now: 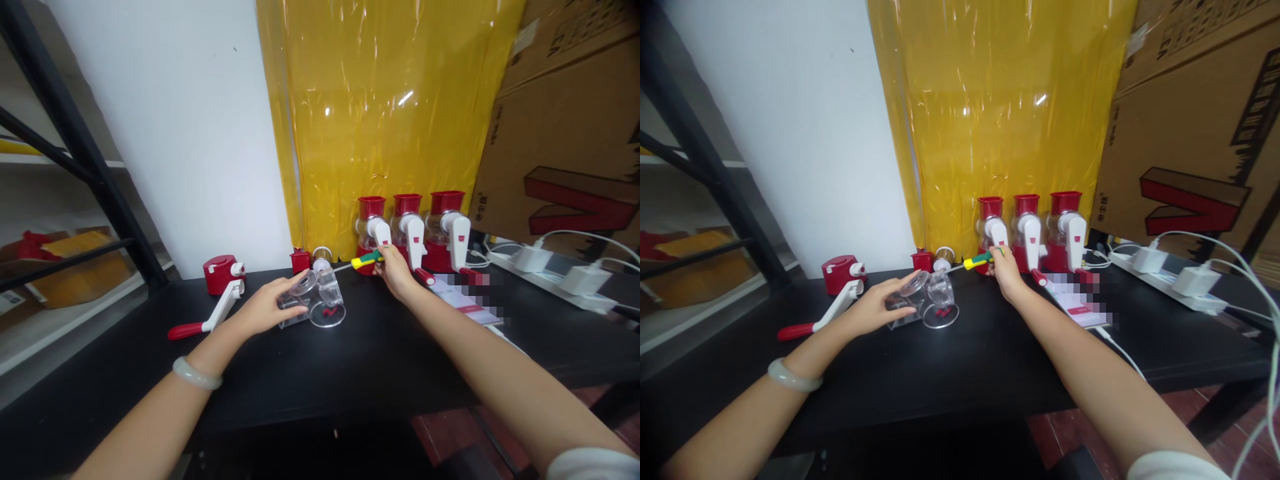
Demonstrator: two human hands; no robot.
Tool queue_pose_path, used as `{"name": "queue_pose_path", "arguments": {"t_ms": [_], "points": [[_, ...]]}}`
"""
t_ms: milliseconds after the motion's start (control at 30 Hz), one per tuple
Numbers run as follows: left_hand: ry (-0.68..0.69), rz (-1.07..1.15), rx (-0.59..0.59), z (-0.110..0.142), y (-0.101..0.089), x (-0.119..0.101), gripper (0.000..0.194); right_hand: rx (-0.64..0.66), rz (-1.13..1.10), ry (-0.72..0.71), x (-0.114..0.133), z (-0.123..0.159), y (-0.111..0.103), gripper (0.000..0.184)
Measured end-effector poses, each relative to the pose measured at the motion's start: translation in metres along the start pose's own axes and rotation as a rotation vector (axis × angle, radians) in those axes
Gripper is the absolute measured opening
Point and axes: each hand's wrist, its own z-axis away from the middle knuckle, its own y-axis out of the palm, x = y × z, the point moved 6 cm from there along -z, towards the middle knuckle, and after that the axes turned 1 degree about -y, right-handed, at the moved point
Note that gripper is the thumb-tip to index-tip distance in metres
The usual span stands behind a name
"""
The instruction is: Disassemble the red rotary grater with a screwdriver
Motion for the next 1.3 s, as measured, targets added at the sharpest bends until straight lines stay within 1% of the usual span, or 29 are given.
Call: {"name": "queue_pose_path", "arguments": {"t_ms": [167,333,700,800,1000,1300], "points": [[0.006,-0.009,-0.004,0.0001,0.0,0.0002,0.075,-0.016,-0.01,0.032,-0.0009,0.0004,-0.0011,0.025],[0.001,-0.007,-0.006,0.0004,0.0005,0.001,0.076,-0.005,-0.013,0.018,-0.0008,0.0,-0.0006,0.027],[0.011,-0.004,-0.009,0.0004,0.0006,0.0009,0.076,-0.011,-0.029,0.029,0.0005,0.0008,0.0,0.023],[0.01,-0.006,-0.011,0.0003,0.0004,0.0008,0.076,-0.018,-0.021,0.038,-0.0012,0.0003,-0.0005,0.026],[-0.002,-0.007,-0.01,0.0004,0.0,-0.0004,0.076,-0.018,0.004,0.028,-0.0041,-0.0011,0.0002,0.039],[0.004,-0.005,-0.007,0.0006,0.001,0.0017,0.076,-0.016,-0.011,0.019,-0.0023,0.0003,0.0013,0.036]]}}
